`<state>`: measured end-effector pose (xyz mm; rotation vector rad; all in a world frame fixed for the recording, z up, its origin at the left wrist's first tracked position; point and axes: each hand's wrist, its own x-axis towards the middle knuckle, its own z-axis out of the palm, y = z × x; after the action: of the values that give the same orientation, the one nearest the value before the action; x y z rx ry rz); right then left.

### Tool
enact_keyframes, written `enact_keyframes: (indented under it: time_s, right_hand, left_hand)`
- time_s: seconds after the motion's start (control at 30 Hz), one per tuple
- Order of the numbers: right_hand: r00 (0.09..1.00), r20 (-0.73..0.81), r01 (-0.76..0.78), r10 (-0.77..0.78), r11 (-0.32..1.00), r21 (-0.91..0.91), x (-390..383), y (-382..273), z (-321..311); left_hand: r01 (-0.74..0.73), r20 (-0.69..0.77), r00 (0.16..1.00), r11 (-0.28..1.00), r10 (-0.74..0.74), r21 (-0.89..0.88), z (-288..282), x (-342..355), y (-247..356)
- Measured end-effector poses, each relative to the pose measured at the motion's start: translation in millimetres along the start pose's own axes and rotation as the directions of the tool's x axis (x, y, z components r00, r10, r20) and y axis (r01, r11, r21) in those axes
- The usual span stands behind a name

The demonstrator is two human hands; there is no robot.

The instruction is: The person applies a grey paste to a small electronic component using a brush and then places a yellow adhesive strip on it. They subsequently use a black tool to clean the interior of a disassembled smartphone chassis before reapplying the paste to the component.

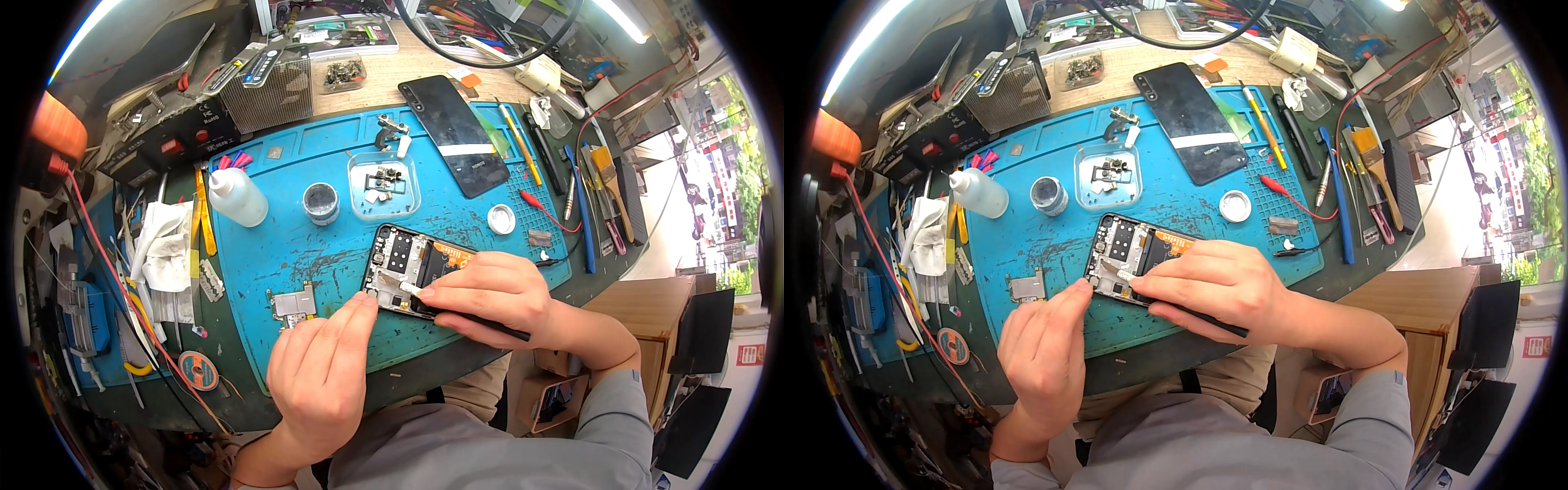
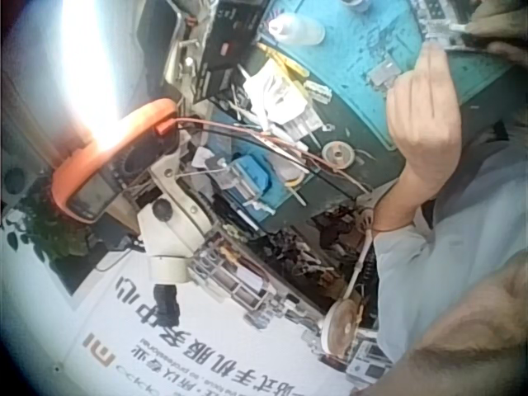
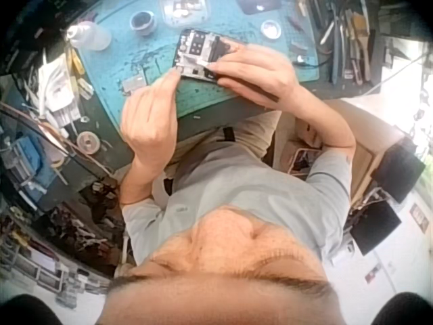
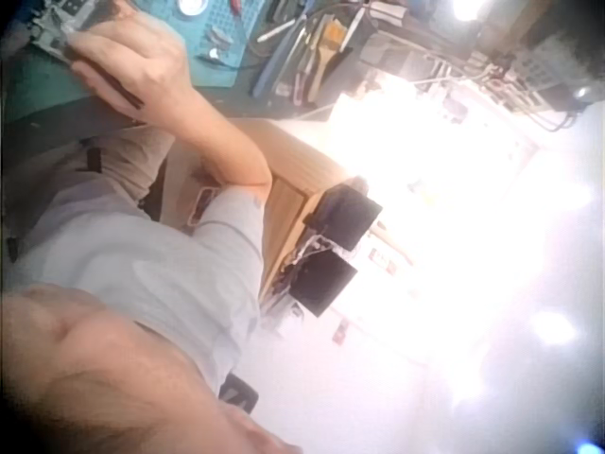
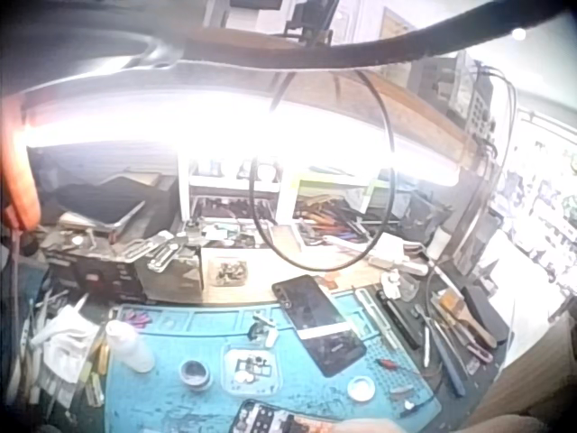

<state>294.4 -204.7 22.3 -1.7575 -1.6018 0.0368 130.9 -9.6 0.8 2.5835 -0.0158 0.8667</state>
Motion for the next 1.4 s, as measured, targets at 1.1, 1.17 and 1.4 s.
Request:
enact_keyframes:
  time_s: [1.1, 1.17, 1.4]
  right_hand:
    - [0.988, -0.072, 0.149, -0.136, 0.965, 0.216, -7, -4, -7]
    - [0.994, -0.061, 0.109, -0.096, 0.951, 0.288, -8, -5, -9]
    - [0.989, -0.111, -0.087, 0.102, 0.988, 0.130, -10, -2, -3]
  left_hand:
    - [-0.101, 0.045, 0.993, 0.985, 0.108, -0.139, -3, 2, 5]
    - [-0.110, 0.046, 0.992, 0.985, 0.117, -0.136, -3, 1, 5]
    - [0.006, -0.010, 1.000, 0.988, -0.008, -0.152, -2, 0, 4]
